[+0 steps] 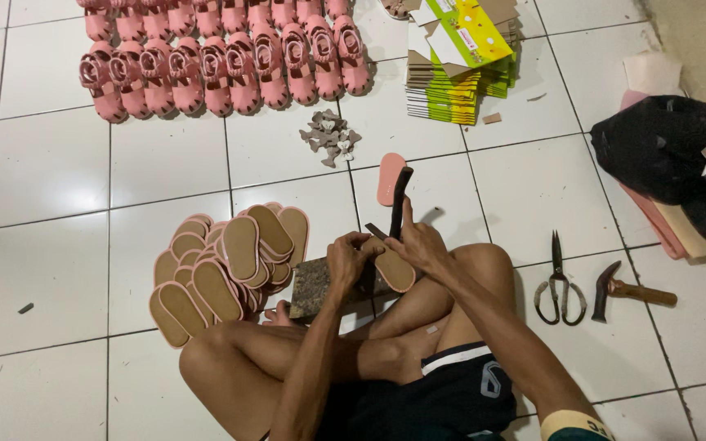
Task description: The person sits on the floor and attaches pink foam soles to slipper insoles, hammering the sole edges onto the insole with a curved cobbler hammer. They finish one slipper, set it aside, and pick up the next insole from a stack to repeat the process.
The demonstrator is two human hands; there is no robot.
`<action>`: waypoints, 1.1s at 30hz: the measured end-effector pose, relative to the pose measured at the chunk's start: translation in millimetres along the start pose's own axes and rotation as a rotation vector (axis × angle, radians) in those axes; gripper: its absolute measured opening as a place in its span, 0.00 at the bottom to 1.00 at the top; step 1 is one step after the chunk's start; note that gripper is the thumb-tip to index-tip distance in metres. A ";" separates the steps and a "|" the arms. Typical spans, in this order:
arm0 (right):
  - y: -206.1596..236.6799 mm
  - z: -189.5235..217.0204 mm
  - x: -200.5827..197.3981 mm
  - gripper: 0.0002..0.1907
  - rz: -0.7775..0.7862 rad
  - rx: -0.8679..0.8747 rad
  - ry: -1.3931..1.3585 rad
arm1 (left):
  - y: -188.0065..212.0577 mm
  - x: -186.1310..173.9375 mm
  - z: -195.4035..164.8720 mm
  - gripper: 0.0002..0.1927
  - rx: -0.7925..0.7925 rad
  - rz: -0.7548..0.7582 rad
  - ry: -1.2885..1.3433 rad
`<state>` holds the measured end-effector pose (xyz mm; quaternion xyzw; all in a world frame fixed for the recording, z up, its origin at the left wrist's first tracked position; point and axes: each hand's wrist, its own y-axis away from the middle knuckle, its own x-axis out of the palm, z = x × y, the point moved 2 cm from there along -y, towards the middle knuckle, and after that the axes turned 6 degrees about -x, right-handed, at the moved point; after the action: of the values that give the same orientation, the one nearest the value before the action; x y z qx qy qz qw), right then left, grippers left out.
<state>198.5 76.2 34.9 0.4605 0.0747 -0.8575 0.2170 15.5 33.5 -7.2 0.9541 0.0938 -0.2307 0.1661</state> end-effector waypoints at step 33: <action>8.7 -0.6 -13.8 0.57 0.056 0.031 -0.076 | -16.9 -8.8 -12.3 0.30 0.211 0.127 -0.097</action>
<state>209.4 72.9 46.5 0.4327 0.0403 -0.8690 0.2365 8.5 52.7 2.7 0.9580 0.0002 -0.2742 0.0836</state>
